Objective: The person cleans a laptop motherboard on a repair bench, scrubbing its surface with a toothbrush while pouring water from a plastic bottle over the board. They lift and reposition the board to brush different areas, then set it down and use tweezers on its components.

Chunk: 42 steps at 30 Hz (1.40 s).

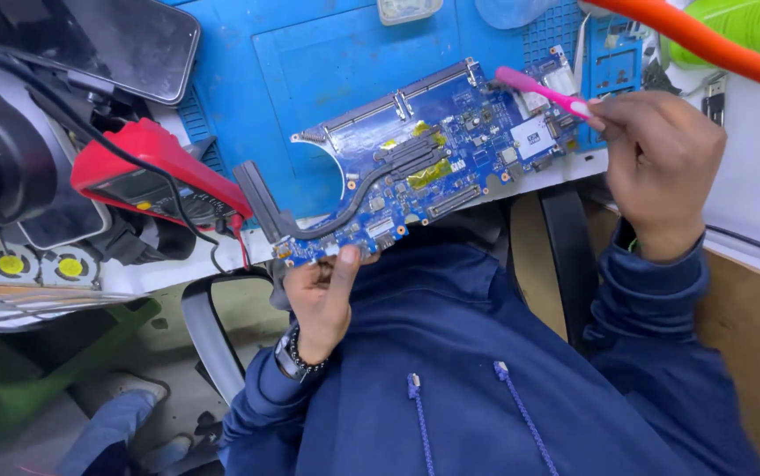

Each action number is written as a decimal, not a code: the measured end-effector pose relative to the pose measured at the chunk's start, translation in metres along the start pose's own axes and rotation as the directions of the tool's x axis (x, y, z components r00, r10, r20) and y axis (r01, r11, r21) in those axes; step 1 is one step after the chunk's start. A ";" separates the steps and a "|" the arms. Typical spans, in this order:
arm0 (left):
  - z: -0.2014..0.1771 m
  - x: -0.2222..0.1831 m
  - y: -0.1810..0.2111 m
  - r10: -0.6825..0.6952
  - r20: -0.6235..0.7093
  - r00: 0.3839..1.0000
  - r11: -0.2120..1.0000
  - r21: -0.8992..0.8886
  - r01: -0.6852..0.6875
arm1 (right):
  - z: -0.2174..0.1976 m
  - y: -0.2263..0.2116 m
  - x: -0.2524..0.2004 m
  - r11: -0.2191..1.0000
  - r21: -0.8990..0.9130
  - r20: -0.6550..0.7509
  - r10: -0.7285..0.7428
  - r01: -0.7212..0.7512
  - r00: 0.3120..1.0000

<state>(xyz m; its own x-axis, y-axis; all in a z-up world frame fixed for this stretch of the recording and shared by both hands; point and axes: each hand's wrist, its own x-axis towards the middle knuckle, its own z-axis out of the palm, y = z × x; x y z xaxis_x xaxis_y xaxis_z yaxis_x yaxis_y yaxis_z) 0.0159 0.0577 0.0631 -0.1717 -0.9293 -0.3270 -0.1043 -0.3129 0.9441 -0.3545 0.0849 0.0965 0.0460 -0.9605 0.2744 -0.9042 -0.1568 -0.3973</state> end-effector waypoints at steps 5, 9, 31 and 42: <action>0.004 -0.011 0.002 0.102 0.040 0.994 0.992 -0.071 -0.099 | -0.005 -0.014 0.006 0.981 0.152 0.100 0.109 -0.123 0.989; 0.006 -0.016 -0.005 0.103 0.002 0.995 0.984 -0.145 -0.102 | -0.001 -0.007 0.009 0.997 -0.071 0.019 0.028 -0.027 0.999; -0.003 -0.013 0.002 0.157 -0.039 0.987 0.984 0.094 -0.153 | -0.015 0.004 0.018 0.972 -0.229 0.126 -0.022 0.051 0.992; 0.000 -0.006 0.013 0.147 0.003 0.989 0.989 -0.026 -0.147 | -0.025 0.005 0.015 0.980 -0.190 0.002 -0.052 0.051 0.999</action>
<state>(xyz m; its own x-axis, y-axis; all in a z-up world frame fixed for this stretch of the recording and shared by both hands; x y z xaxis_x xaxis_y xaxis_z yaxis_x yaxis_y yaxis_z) 0.0153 0.0594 0.0773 -0.1876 -0.9647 -0.1848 -0.0521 -0.1781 0.9826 -0.3685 0.0760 0.1204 0.0938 -0.9517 0.2925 -0.9648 -0.1594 -0.2093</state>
